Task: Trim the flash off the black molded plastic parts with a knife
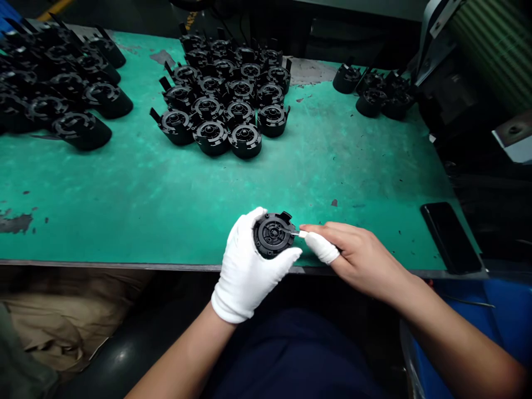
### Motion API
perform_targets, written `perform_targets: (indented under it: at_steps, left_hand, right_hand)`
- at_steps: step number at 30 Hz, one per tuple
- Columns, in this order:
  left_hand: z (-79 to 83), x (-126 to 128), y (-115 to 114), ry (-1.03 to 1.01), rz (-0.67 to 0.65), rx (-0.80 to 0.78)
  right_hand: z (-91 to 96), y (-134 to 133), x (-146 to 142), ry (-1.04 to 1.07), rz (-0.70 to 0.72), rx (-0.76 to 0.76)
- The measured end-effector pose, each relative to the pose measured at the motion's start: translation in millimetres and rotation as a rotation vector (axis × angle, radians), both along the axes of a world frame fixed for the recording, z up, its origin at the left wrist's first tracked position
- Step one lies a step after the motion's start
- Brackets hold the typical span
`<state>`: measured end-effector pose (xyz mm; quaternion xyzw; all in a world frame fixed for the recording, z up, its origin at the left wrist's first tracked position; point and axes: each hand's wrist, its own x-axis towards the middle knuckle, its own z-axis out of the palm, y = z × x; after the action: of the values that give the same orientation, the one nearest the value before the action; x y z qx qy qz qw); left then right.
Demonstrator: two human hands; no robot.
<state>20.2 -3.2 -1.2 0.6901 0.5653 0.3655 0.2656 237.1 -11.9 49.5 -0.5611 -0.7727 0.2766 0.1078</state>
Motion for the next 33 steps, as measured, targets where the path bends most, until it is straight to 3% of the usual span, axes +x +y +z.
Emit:
perform_targets:
  at_steps: [5,11,23,28,33]
  left_hand:
    - [-0.9,5.4,0.7,-0.041,0.01,-0.008]
    - [-1.7,6.7,0.5,-0.047,0.018,-0.026]
    - [-6.1,6.0,0.3,-0.039,0.025,0.011]
    - [-9.8,8.9,1.6,-0.024,0.048,0.071]
    - [-10.3,10.6,3.0,-0.038,0.06,0.109]
  right_hand:
    - [-10.8,5.2,-4.5,-0.169,0.056,0.087]
    - [-8.7,5.2,-4.2,-0.307,0.092,0.172]
    - [-5.9,17.9,-11.3,-0.383,0.053,0.143]
    - [-9.4,20.2,-11.8,-0.281,-0.008,0.111]
    - [-8.2,-7.0,7.6,-0.184,0.031,0.088]
